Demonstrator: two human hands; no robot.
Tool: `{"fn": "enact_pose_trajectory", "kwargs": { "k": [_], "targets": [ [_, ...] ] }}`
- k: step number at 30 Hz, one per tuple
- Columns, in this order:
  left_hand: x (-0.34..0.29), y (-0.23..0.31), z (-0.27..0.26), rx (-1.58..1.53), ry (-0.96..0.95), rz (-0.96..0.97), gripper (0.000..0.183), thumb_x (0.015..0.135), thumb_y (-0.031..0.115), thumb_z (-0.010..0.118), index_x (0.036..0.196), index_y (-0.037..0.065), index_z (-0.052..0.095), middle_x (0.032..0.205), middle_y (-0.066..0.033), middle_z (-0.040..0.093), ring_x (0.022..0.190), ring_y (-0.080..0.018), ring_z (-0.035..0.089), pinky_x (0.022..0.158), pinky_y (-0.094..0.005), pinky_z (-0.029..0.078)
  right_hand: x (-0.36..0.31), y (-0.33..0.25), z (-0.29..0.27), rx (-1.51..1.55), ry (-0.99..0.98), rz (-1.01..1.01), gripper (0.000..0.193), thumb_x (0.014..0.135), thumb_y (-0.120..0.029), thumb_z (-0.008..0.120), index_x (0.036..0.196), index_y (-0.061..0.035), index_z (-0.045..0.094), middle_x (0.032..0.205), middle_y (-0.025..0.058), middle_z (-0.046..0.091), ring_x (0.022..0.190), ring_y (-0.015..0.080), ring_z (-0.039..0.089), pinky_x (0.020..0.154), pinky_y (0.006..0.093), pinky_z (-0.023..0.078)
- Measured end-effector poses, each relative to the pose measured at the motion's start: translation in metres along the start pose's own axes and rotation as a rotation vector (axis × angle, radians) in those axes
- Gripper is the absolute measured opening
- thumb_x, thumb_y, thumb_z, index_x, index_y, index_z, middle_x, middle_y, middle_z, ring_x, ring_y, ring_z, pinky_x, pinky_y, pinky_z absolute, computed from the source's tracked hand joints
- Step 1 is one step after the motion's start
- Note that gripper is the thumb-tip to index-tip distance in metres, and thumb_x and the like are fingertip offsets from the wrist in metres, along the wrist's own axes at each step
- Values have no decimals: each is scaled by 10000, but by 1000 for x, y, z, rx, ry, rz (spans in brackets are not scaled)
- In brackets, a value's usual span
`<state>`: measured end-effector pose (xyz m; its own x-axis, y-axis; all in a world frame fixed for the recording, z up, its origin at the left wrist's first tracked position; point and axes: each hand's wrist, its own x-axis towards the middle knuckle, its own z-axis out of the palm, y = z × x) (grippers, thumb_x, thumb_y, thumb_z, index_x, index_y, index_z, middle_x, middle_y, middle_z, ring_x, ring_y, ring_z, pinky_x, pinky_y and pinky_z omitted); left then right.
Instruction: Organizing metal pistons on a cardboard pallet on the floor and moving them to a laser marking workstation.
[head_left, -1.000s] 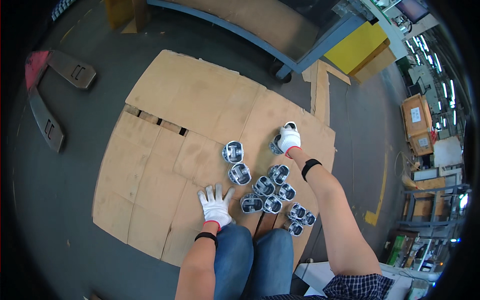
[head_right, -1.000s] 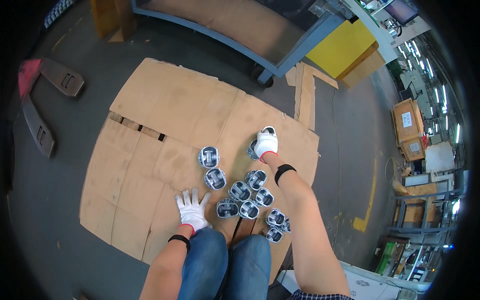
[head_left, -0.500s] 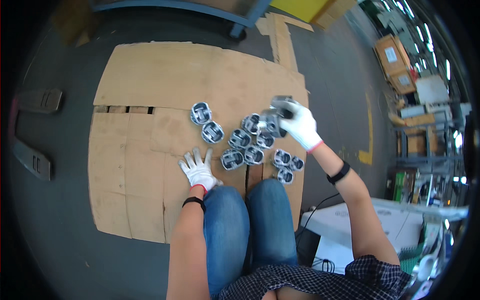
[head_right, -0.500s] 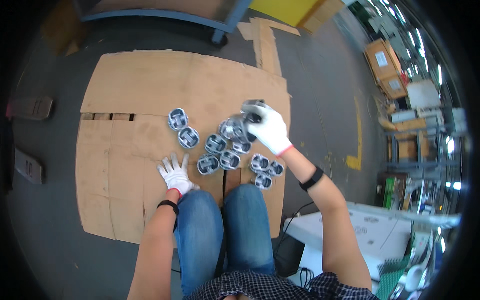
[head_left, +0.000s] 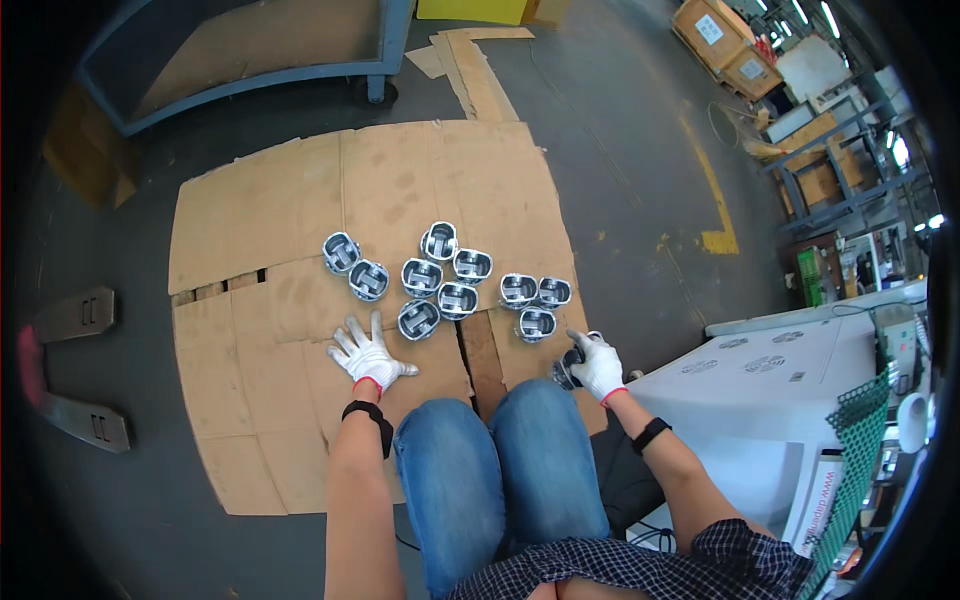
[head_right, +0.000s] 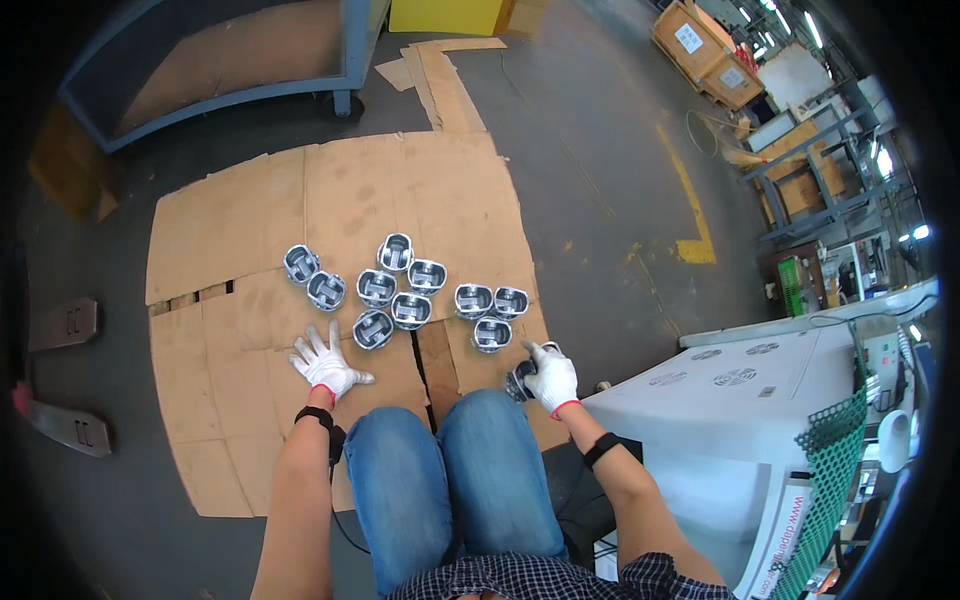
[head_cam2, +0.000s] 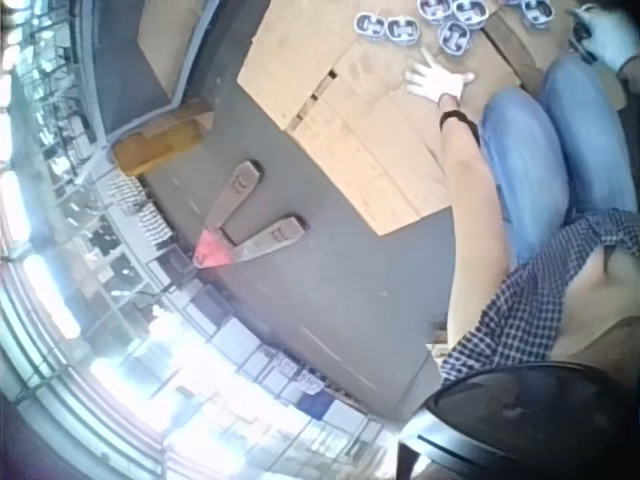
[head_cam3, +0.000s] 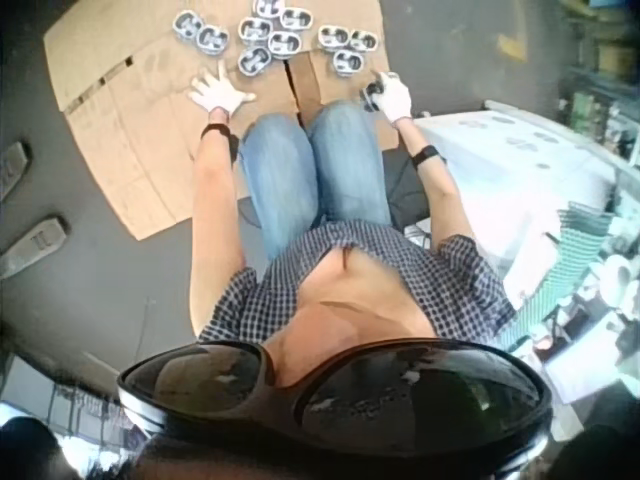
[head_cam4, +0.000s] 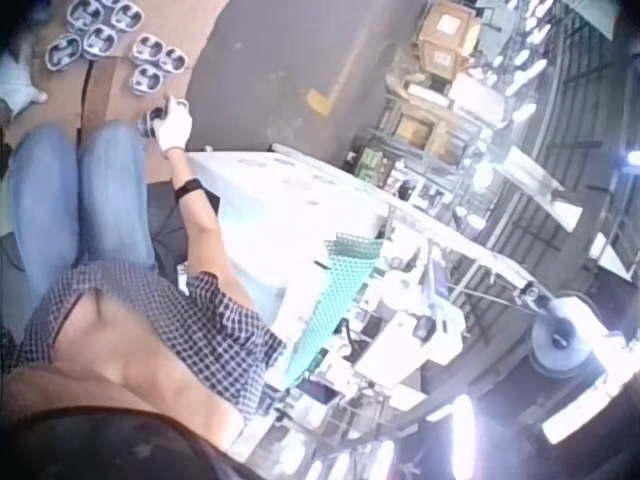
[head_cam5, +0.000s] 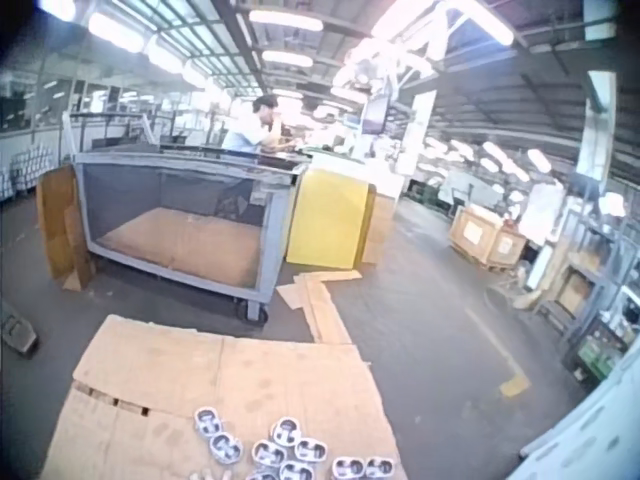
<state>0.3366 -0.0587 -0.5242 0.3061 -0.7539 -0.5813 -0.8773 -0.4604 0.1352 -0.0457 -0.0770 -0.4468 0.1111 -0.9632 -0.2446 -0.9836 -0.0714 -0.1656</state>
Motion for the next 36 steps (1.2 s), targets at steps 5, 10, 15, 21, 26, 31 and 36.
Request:
{"fn": "enact_pose_trajectory", "kwargs": {
  "k": [5, 10, 15, 21, 26, 31, 36],
  "targets": [
    [2, -6, 2, 68, -12, -19, 1332, 535, 688, 809, 1575, 261, 95, 1617, -236, -6, 1466, -499, -24, 1124, -681, 18, 13, -23, 46, -19, 52, -20, 644, 681, -96, 673, 1307, -221, 588, 915, 164, 649, 869, 354, 643, 758, 454, 526],
    [16, -16, 9, -43, -74, 33, 1272, 602, 723, 750, 1578, 246, 89, 1617, -231, -43, 1459, -510, -72, 1127, -674, 3, 23, -34, 51, -207, 6, -24, 668, 726, -120, 667, 1364, -271, 537, 873, 167, 640, 852, 318, 639, 753, 432, 510],
    [24, -82, -16, -531, -44, 226, 947, 754, 499, 775, 1519, 160, 333, 1547, -222, 315, 1430, -340, 323, 1145, -444, 304, 37, -46, 47, -50, -161, -9, 486, 830, -151, 651, 1277, -328, 579, 1001, 173, 637, 958, 326, 657, 809, 439, 527],
    [-3, 41, -69, 0, 325, 768, 771, 666, 217, 810, 1363, 148, 490, 1275, -173, 570, 1167, -342, 553, 1023, -444, 419, 42, -14, 48, 6, -238, 110, 406, 855, -209, 652, 1239, -331, 597, 1083, 190, 612, 999, 326, 652, 877, 421, 519],
    [32, 66, -42, 165, 462, 934, 657, 752, -15, 596, 1373, 152, 461, 1287, -179, 544, 1175, -351, 532, 1040, -460, 386, 38, -30, 47, -65, -204, -2, 510, 789, -235, 713, 1267, -341, 569, 1111, 185, 595, 1040, 337, 636, 901, 417, 516],
    [36, 80, -50, 23, 424, 932, 654, 712, -19, 611, 1336, 143, 507, 1223, -170, 570, 1067, -384, 568, 909, -455, 475, 38, -17, 42, -22, -247, 34, 516, 787, -230, 712, 1267, -347, 564, 1134, 195, 578, 1070, 352, 616, 897, 433, 510],
    [47, 59, -45, 295, 458, 1040, 656, 732, 52, 637, 1356, 209, 507, 1182, -149, 582, 1080, -334, 568, 948, -448, 446, 38, -21, 37, -27, -269, 26, 529, 802, -217, 693, 1295, -332, 539, 1138, 213, 573, 1083, 355, 613, 902, 440, 502]
  ]
}}
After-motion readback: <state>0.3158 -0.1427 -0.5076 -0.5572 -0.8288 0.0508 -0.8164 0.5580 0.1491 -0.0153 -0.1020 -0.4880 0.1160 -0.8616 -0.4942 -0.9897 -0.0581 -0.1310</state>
